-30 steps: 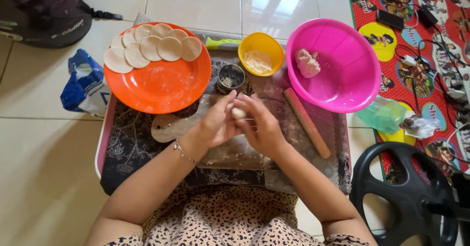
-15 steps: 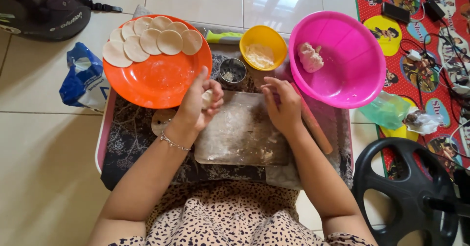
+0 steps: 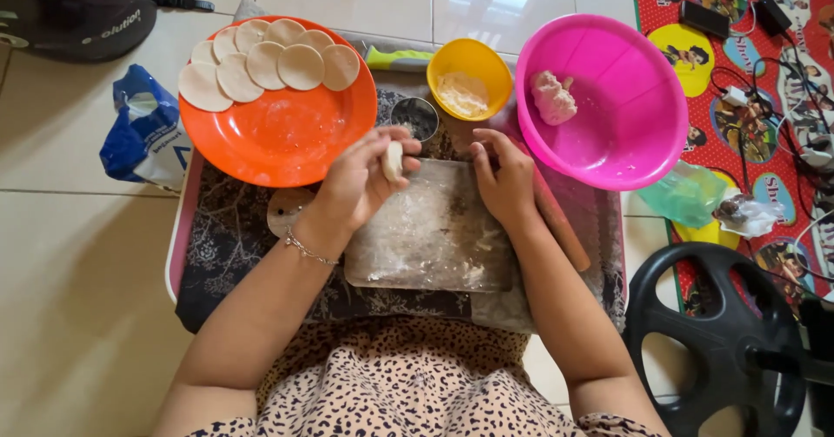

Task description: The person is cutting circular shapes from a flat sheet of dough using a metal cutter and then shaping the dough pieces by hand.

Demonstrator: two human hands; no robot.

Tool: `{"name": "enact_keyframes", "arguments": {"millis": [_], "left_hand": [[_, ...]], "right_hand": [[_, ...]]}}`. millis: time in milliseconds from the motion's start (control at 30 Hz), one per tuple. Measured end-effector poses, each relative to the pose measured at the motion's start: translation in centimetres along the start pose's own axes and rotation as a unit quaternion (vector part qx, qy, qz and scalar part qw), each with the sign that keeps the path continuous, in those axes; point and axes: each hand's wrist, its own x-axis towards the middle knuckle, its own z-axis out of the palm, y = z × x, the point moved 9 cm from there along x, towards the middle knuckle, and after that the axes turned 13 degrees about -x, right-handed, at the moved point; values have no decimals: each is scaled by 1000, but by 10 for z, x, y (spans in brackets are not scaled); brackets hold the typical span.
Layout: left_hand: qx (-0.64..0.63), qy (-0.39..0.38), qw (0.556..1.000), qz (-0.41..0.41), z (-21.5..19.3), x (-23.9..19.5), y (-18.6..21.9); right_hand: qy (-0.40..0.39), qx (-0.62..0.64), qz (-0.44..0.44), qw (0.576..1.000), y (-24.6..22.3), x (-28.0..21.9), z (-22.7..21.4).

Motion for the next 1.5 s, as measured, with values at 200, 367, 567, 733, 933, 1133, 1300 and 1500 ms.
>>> {"name": "enact_keyframes", "arguments": {"millis": [200, 367, 567, 733, 933, 1133, 1300, 1500], "left_hand": [[33, 70, 996, 38, -6, -6, 13], [11, 86, 996, 9, -4, -9, 1], [-6, 98, 995, 21, -2, -17, 8], [6, 109, 993, 34, -13, -11, 13], [11, 31, 999, -29, -20, 8, -4], [45, 89, 994, -45, -28, 5, -2], [24, 95, 994, -40, -31, 4, -6], [36, 93, 995, -1, -4, -21, -2]], "right_hand": [[8, 18, 11, 1000, 1, -1, -1], [1, 29, 15, 999, 1, 0, 1], [-2, 21, 13, 1000, 4, -1, 4], [4, 24, 9, 1000, 2, 2, 2], [7, 51, 2, 999, -2, 2, -1], [7, 49, 14, 999, 2, 0, -1], [6, 47, 9, 999, 0, 0, -2], [11, 46, 10, 999, -3, 1, -3]]}}
